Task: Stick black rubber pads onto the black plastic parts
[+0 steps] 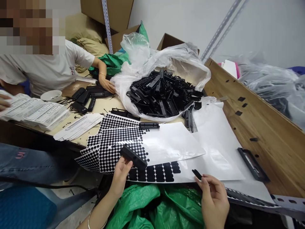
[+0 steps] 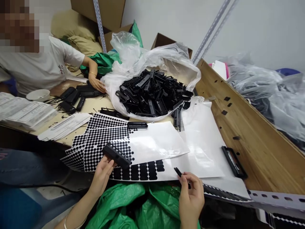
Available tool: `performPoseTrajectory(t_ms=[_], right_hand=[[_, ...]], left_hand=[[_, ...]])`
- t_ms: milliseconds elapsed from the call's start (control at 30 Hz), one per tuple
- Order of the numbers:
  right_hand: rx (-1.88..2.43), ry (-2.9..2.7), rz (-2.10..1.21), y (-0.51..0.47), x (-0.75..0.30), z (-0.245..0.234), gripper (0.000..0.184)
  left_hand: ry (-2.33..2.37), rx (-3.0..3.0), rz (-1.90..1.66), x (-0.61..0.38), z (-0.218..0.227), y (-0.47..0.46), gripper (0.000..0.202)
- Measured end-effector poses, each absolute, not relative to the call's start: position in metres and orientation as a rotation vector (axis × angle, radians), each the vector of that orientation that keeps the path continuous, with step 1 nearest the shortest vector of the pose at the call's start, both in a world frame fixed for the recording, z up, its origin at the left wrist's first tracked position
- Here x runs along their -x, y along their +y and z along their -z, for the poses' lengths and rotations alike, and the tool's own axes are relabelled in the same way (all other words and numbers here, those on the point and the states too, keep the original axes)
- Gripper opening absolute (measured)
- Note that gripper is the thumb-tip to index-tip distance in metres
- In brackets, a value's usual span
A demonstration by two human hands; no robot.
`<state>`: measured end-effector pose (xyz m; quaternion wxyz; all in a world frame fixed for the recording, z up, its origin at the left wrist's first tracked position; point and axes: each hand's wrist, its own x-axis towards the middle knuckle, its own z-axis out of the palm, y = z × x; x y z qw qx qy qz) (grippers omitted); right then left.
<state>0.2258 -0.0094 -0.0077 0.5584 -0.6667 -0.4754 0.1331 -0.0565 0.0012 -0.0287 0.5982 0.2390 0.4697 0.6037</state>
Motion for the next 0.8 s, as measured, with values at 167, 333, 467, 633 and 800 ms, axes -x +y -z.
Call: performPoseTrajectory(t_ms=[167, 333, 467, 633, 800], right_hand=[[1.534, -0.929, -0.487, -0.009, -0.216, 0.002, 0.030], [1.364, -0.851, -0.892, -0.012, -0.168, -0.013, 0.028], [1.167, -0.787, -1.189, -0.014, -0.114, -0.023, 0.024], [1.204, -0.715, -1.143, -0.018, -0.076, -0.016, 0.024], [1.323, -0.855, -0.882, -0.023, -0.079, -0.005, 0.024]], left_hand=[[1.034, -0.524, -1.435, 0.051, 0.021, 0.009, 0.054], [1.029, -0.493, -1.335, 0.050, 0.019, -0.001, 0.044], [0.779, -0.637, -1.150, 0.053, 0.007, -0.016, 0.048], [0.752, -0.653, -1.103, 0.053, -0.002, -0.026, 0.047], [0.800, -0.628, -1.091, 0.053, 0.003, -0.028, 0.046]])
